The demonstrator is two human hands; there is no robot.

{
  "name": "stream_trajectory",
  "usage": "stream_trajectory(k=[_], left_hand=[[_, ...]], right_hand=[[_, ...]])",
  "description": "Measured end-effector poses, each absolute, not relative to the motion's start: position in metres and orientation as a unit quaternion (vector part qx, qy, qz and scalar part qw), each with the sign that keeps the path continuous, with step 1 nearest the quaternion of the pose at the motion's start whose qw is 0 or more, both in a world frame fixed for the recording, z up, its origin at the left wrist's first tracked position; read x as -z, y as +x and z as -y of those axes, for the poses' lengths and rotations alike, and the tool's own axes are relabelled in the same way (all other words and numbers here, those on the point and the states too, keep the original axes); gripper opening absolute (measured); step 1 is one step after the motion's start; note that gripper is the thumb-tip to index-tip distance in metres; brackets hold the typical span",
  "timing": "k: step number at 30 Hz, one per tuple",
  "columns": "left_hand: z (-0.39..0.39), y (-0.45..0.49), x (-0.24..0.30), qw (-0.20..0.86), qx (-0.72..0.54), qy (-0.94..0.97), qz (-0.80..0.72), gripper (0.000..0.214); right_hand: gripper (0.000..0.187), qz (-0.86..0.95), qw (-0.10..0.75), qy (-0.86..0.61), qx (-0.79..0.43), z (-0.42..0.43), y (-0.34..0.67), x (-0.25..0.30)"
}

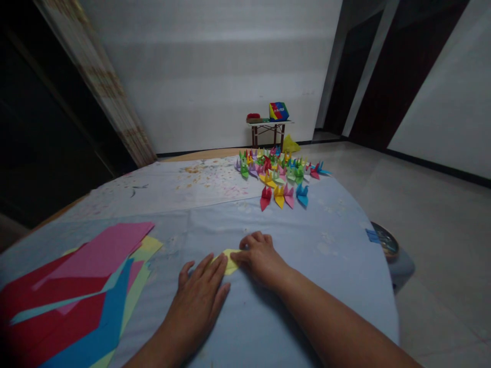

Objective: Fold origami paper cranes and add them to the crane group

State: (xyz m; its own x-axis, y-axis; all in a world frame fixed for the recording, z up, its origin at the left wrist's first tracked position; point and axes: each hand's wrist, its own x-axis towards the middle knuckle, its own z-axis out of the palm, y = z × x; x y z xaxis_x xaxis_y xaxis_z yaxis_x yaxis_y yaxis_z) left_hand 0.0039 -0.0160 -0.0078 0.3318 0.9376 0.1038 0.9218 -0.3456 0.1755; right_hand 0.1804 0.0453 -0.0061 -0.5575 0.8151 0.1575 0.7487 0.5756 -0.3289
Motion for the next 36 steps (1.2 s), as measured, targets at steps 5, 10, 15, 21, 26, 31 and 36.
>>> stream_trajectory(k=[5, 10, 15, 21, 26, 31, 36], left_hand=[[0.014, 0.006, 0.010, 0.039, -0.092, 0.815, -0.571, 0.042], [0.012, 0.008, 0.008, 0.040, -0.113, 0.811, -0.572, 0.038], [0.005, 0.004, 0.008, 0.050, -0.164, 0.812, -0.558, 0.031], [-0.001, -0.001, 0.016, 0.053, -0.220, 0.804, -0.550, 0.032], [-0.004, -0.003, 0.021, 0.052, -0.238, 0.799, -0.549, 0.035], [-0.007, -0.004, 0.023, 0.055, -0.253, 0.793, -0.551, 0.034], [-0.007, -0.002, 0.020, 0.054, -0.267, 0.783, -0.560, 0.029]], right_hand=[[0.023, 0.871, 0.157, -0.449, -0.124, -0.048, 0.183, 0.008], [0.029, 0.860, 0.198, -0.449, -0.141, -0.052, 0.189, 0.011], [0.033, 0.855, 0.197, -0.461, -0.135, -0.053, 0.188, 0.009], [0.027, 0.866, 0.184, -0.441, -0.145, -0.051, 0.183, 0.006], [0.028, 0.858, 0.208, -0.433, -0.182, -0.054, 0.184, 0.007], [0.026, 0.847, 0.231, -0.424, -0.221, -0.054, 0.184, 0.010], [0.041, 0.820, 0.268, -0.414, -0.290, -0.054, 0.182, 0.017]])
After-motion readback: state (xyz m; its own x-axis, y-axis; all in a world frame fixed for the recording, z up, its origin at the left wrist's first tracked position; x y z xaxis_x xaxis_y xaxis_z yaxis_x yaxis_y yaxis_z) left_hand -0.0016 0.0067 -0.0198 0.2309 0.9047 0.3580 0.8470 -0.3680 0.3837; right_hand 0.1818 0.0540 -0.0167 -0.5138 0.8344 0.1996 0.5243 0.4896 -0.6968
